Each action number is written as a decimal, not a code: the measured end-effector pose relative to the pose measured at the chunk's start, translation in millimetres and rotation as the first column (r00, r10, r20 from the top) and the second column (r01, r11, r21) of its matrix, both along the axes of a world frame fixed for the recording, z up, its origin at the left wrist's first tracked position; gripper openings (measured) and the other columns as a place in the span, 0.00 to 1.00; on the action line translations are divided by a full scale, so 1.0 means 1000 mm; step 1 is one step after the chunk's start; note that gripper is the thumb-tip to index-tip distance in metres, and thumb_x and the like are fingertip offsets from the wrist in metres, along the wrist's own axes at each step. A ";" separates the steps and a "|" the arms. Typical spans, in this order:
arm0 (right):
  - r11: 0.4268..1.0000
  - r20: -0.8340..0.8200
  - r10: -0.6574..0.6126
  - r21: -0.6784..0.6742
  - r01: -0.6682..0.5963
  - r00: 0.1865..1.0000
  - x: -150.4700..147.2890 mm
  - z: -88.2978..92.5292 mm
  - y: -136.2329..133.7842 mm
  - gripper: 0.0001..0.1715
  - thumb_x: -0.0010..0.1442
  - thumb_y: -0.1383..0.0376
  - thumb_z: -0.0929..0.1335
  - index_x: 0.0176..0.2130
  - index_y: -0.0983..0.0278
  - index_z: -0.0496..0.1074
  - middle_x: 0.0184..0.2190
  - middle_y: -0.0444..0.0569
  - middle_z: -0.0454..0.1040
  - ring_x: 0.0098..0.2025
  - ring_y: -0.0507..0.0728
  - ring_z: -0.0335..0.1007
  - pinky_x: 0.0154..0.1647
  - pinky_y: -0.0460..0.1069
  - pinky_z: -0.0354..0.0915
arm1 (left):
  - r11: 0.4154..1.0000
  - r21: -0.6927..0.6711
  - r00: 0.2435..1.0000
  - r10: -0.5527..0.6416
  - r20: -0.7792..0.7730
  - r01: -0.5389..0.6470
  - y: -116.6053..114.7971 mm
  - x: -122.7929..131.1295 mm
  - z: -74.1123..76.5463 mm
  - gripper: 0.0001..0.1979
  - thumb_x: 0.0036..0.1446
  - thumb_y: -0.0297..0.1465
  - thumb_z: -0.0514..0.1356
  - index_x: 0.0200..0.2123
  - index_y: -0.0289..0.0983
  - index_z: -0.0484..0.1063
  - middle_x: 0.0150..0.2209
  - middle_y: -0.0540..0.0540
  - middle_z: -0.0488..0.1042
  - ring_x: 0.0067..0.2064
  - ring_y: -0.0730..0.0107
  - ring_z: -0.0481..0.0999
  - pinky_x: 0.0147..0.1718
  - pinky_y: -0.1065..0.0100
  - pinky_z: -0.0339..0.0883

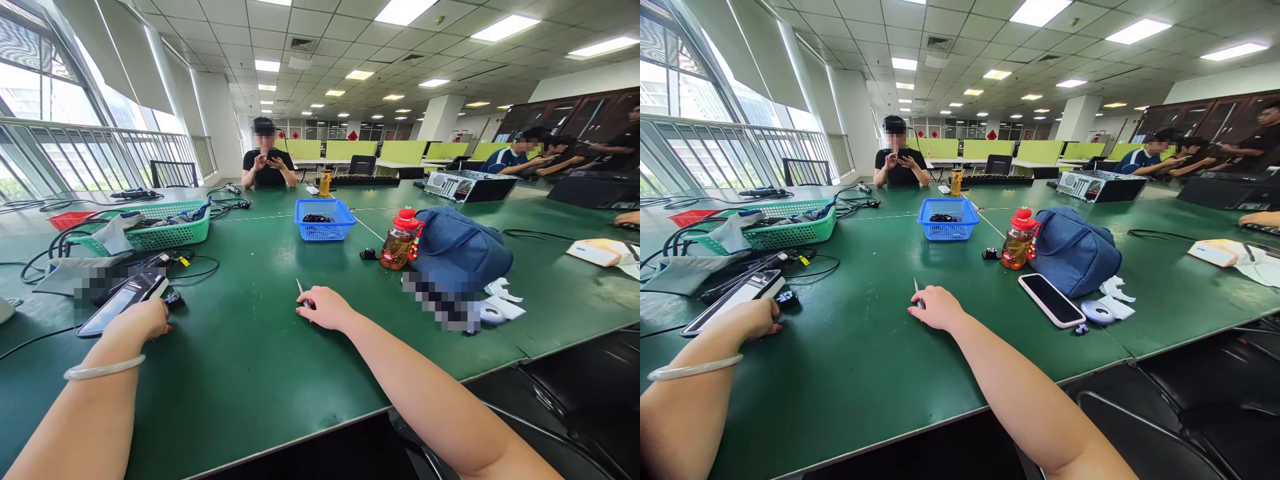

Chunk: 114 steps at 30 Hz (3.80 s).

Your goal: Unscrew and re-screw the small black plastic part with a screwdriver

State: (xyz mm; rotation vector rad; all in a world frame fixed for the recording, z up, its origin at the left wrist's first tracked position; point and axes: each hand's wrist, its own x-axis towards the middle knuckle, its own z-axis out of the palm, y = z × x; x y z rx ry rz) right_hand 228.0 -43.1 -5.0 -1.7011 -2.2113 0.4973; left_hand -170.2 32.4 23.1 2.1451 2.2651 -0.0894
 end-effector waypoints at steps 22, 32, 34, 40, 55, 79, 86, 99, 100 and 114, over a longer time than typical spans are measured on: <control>1.000 -0.008 0.004 0.012 -0.004 1.000 -0.001 -0.002 0.001 0.18 0.61 0.53 0.66 0.48 0.56 0.73 0.40 0.47 0.68 0.43 0.51 0.64 0.40 0.43 0.58 | 0.974 0.167 0.988 -0.154 -0.026 0.156 -0.007 0.022 0.015 0.11 0.58 0.28 0.47 0.42 0.37 0.65 0.33 0.43 0.75 0.42 0.58 0.73 0.41 0.63 0.64; 1.000 -0.007 0.016 0.014 -0.016 1.000 0.000 -0.003 0.002 0.19 0.61 0.53 0.66 0.49 0.57 0.73 0.40 0.48 0.68 0.43 0.51 0.64 0.42 0.44 0.58 | 0.970 0.222 0.994 -0.106 0.001 0.103 -0.005 0.025 0.011 0.20 0.55 0.36 0.54 0.49 0.35 0.62 0.47 0.37 0.70 0.49 0.53 0.72 0.50 0.57 0.65; 1.000 -0.011 0.019 0.015 -0.019 1.000 0.000 -0.003 0.002 0.19 0.61 0.53 0.66 0.49 0.57 0.73 0.40 0.48 0.68 0.43 0.51 0.64 0.42 0.44 0.59 | 0.965 0.238 0.993 -0.114 -0.010 0.113 -0.006 0.027 0.010 0.23 0.54 0.37 0.54 0.52 0.34 0.61 0.51 0.34 0.65 0.53 0.51 0.69 0.55 0.56 0.62; 1.000 -0.008 0.016 0.013 -0.016 1.000 0.000 -0.003 0.001 0.18 0.61 0.53 0.66 0.48 0.57 0.73 0.40 0.48 0.68 0.43 0.51 0.64 0.42 0.44 0.59 | 0.956 0.250 0.988 -0.147 -0.039 0.152 -0.002 0.023 0.005 0.29 0.54 0.39 0.53 0.57 0.32 0.58 0.53 0.32 0.65 0.58 0.47 0.65 0.58 0.55 0.59; 1.000 -0.023 0.014 -0.005 -0.015 1.000 0.001 -0.001 0.001 0.19 0.62 0.53 0.66 0.49 0.57 0.73 0.39 0.48 0.67 0.42 0.50 0.63 0.41 0.43 0.58 | 0.929 0.302 0.947 -0.272 0.171 0.213 0.015 0.020 -0.011 0.33 0.51 0.38 0.50 0.60 0.33 0.55 0.54 0.35 0.66 0.57 0.53 0.65 0.59 0.56 0.58; 1.000 -0.017 0.017 -0.002 -0.017 1.000 0.001 -0.002 0.002 0.19 0.62 0.53 0.66 0.49 0.57 0.73 0.39 0.48 0.67 0.43 0.51 0.64 0.41 0.43 0.59 | 0.958 0.237 0.979 -0.186 0.082 0.163 0.012 0.025 -0.009 0.33 0.55 0.45 0.49 0.61 0.34 0.59 0.53 0.32 0.69 0.55 0.48 0.68 0.56 0.54 0.62; 1.000 -0.025 0.016 0.000 -0.016 1.000 0.001 -0.003 0.003 0.18 0.61 0.53 0.66 0.48 0.57 0.73 0.39 0.48 0.68 0.42 0.51 0.64 0.41 0.43 0.59 | 0.978 0.160 0.987 -0.147 0.062 0.135 0.008 0.029 -0.005 0.34 0.55 0.46 0.49 0.60 0.30 0.61 0.53 0.31 0.70 0.55 0.47 0.68 0.56 0.54 0.63; 0.999 -0.055 0.006 -0.039 -0.008 0.998 0.002 -0.006 0.007 0.19 0.67 0.66 0.58 0.47 0.56 0.74 0.43 0.46 0.69 0.47 0.50 0.64 0.46 0.43 0.58 | 0.908 0.118 0.892 -0.417 0.176 0.402 -0.031 0.115 -0.002 0.23 0.56 0.39 0.53 0.56 0.42 0.68 0.54 0.43 0.72 0.54 0.55 0.72 0.54 0.59 0.65; 0.999 -0.055 0.001 -0.046 -0.004 0.998 0.002 -0.005 0.007 0.20 0.66 0.69 0.58 0.48 0.56 0.74 0.43 0.45 0.69 0.47 0.50 0.64 0.46 0.43 0.58 | 0.897 0.131 0.876 -0.440 0.196 0.421 -0.035 0.126 -0.004 0.23 0.56 0.41 0.54 0.55 0.44 0.68 0.52 0.43 0.73 0.52 0.56 0.73 0.52 0.60 0.66; 0.999 -0.042 -0.001 -0.041 -0.001 0.999 0.000 -0.011 0.008 0.23 0.64 0.70 0.57 0.49 0.54 0.73 0.43 0.45 0.69 0.48 0.51 0.63 0.49 0.44 0.57 | 0.887 0.186 0.854 -0.458 0.246 0.422 -0.054 0.174 -0.015 0.14 0.58 0.42 0.57 0.42 0.40 0.71 0.41 0.45 0.73 0.45 0.61 0.73 0.45 0.64 0.65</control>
